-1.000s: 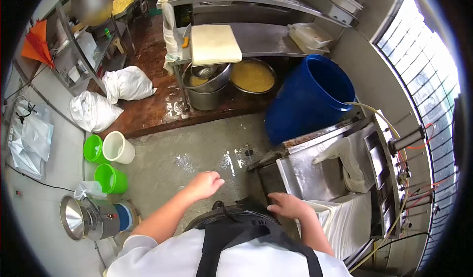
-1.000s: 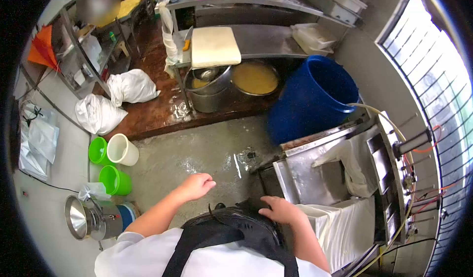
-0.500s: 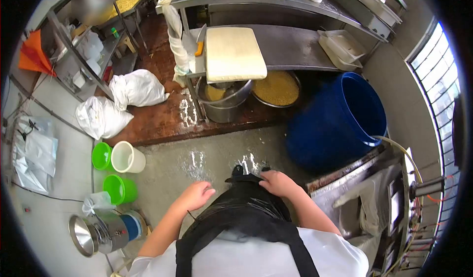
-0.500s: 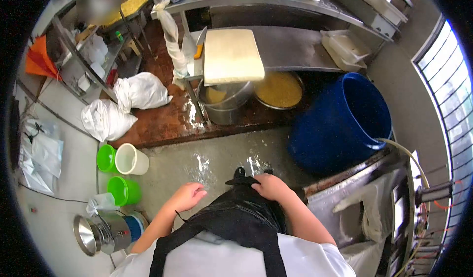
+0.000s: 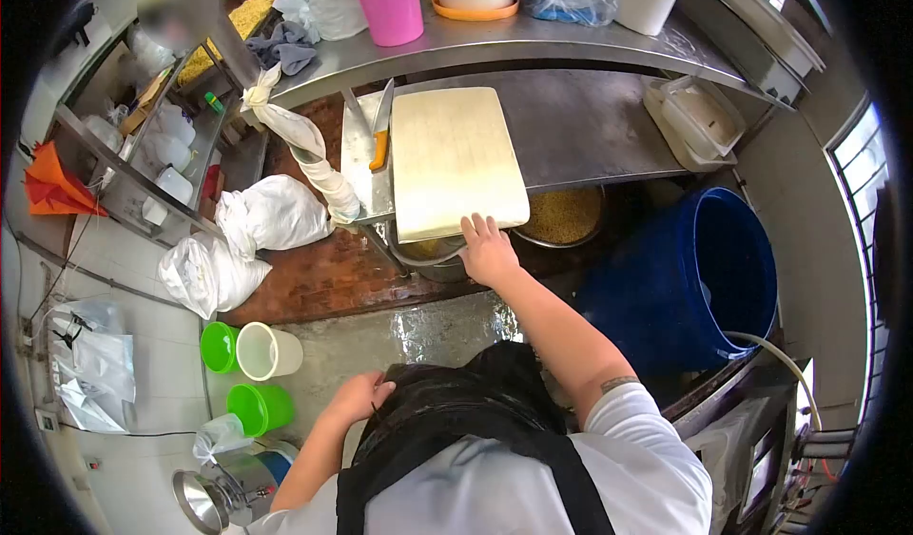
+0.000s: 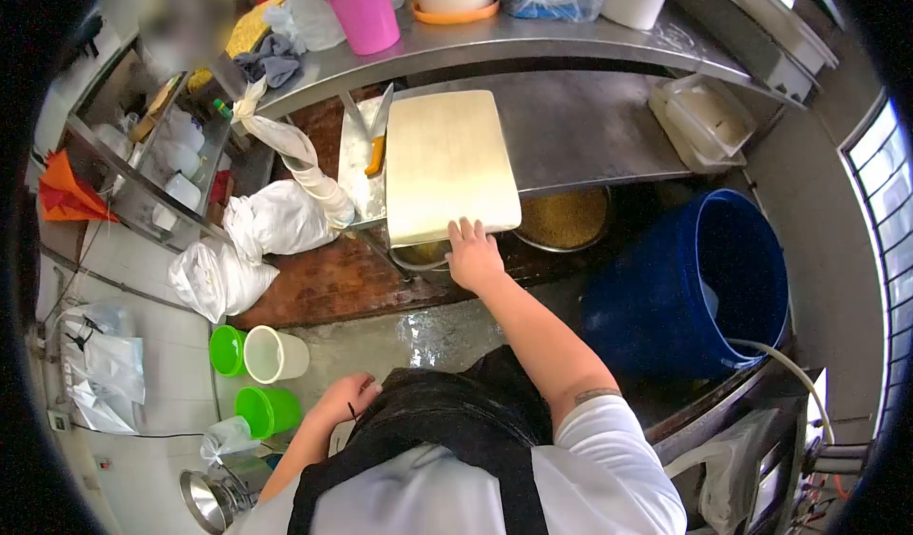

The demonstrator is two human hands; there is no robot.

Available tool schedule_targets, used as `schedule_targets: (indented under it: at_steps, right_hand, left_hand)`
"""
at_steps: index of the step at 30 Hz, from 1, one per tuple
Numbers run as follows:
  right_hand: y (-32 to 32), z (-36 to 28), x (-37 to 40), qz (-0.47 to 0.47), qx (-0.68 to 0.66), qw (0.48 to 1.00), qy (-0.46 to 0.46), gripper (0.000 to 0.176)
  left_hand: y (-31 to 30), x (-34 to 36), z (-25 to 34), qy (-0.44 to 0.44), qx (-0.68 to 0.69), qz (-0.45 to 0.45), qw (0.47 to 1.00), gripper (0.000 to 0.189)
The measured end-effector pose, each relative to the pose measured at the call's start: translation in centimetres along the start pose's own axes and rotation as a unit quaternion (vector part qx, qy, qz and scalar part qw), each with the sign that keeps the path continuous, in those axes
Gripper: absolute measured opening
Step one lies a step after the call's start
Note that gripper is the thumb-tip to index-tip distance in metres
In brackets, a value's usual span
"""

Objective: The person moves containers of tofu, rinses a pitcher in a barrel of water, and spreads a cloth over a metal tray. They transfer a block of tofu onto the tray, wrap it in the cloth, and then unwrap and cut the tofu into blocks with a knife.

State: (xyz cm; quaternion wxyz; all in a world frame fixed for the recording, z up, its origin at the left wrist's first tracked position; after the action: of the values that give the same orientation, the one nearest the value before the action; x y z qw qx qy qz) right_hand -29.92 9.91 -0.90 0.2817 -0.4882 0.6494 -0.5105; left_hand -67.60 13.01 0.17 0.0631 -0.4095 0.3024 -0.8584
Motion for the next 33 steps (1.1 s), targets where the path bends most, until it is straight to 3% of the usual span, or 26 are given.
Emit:
schedule_targets:
  at_steps: [3,5,7,9,11,13,17,19,21,22,24,25,26,27,30,31,32,33]
  right_hand:
    - [-0.7,0.0,-3.5,-0.011,0.057,0.998,0.034,0.073]
    - [0.9,0.4,-4.8,-0.12,0.137,0.981,0.062,0.075]
    - [0.5,-0.4,-4.7,-0.11,0.154,0.98,0.063,0.071]
    - [-2.0,-1.9,-3.0,0.008,0.041,0.999,0.02,0.061]
    - [-2.3,-2.0,-0.4,0.128,-0.03,0.991,-0.012,0.047]
    - [-1.8,-1.6,2.9,0.168,-0.114,0.978,-0.04,0.038]
    - [1.4,0.1,10.4,0.032,-0.189,0.973,0.125,0.021]
    - [0.9,-1.4,13.7,0.061,-0.204,0.96,0.18,0.02]
    - [0.8,-3.0,16.7,0.098,-0.221,0.938,0.25,0.019]
    - [0.8,-3.8,18.3,0.124,-0.232,0.921,0.286,0.02]
    - [1.1,-5.2,21.9,0.177,-0.237,0.885,0.361,0.021]
    - [1.5,-6.2,23.7,0.195,-0.246,0.869,0.382,0.022]
    - [2.0,-7.3,25.6,0.214,-0.254,0.852,0.404,0.022]
    - [2.8,-8.2,27.9,0.233,-0.255,0.83,0.439,0.022]
    - [6.4,-10.5,34.3,0.234,-0.273,0.769,0.529,0.025]
    - [7.5,-11.5,36.7,0.257,-0.275,0.744,0.552,0.025]
    - [9.2,-12.5,39.1,0.222,-0.28,0.729,0.583,0.027]
    - [11.3,-13.6,41.4,0.186,-0.289,0.714,0.61,0.029]
  left_hand:
    - [-1.9,-3.0,0.3,0.044,-0.002,0.002,0.999,0.045]
    - [-3.2,-5.5,0.2,0.043,0.001,-0.017,0.999,0.042]
    - [-5.1,-8.5,0.1,0.043,0.003,-0.034,0.998,0.04]
    - [-7.8,-11.2,0.7,0.1,0.01,0.026,0.995,0.039]
    - [-11.5,-13.5,2.4,0.181,0.02,0.16,0.97,0.037]
    - [-15.1,-17.2,3.5,0.24,0.053,0.265,0.932,0.036]
    - [-23.3,-26.6,6.1,0.257,0.034,0.372,0.891,0.034]
    - [-27.0,-32.4,7.0,0.224,-0.024,0.399,0.889,0.036]
    - [-29.2,-39.0,6.4,0.195,0.208,0.484,0.828,0.041]
    - [-29.8,-43.9,4.1,0.222,0.118,0.442,0.861,0.044]
    - [-31.7,-47.1,4.8,0.175,-0.105,0.324,0.924,0.05]
    - [-32.2,-46.7,5.5,0.136,-0.1,0.281,0.945,0.05]
    - [-32.6,-47.1,6.0,0.1,-0.221,0.283,0.928,0.054]
    - [-32.6,-50.7,3.2,0.04,-0.155,0.316,0.935,0.06]
    - [-33.4,-49.9,3.7,-0.011,-0.068,0.255,0.964,0.065]
    - [-33.8,-52.8,1.7,0.063,0.191,0.195,0.96,0.06]
    - [-34.4,-56.4,0.0,0.125,0.327,0.14,0.926,0.055]
    - [-34.3,-51.5,3.1,0.168,0.34,0.128,0.916,0.047]
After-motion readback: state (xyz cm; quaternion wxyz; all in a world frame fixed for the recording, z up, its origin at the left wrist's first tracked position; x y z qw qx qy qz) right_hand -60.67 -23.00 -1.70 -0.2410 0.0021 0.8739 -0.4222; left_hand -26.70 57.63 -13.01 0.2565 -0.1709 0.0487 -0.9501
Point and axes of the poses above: each hand's wrist, its own x-axis away from the middle knuckle, its own y-axis out of the palm, z = x × y, the point moved 4 cm from there along -x, towards the middle knuckle, and after that the axes turned 11 degrees about -z, right-handed, at the moved point
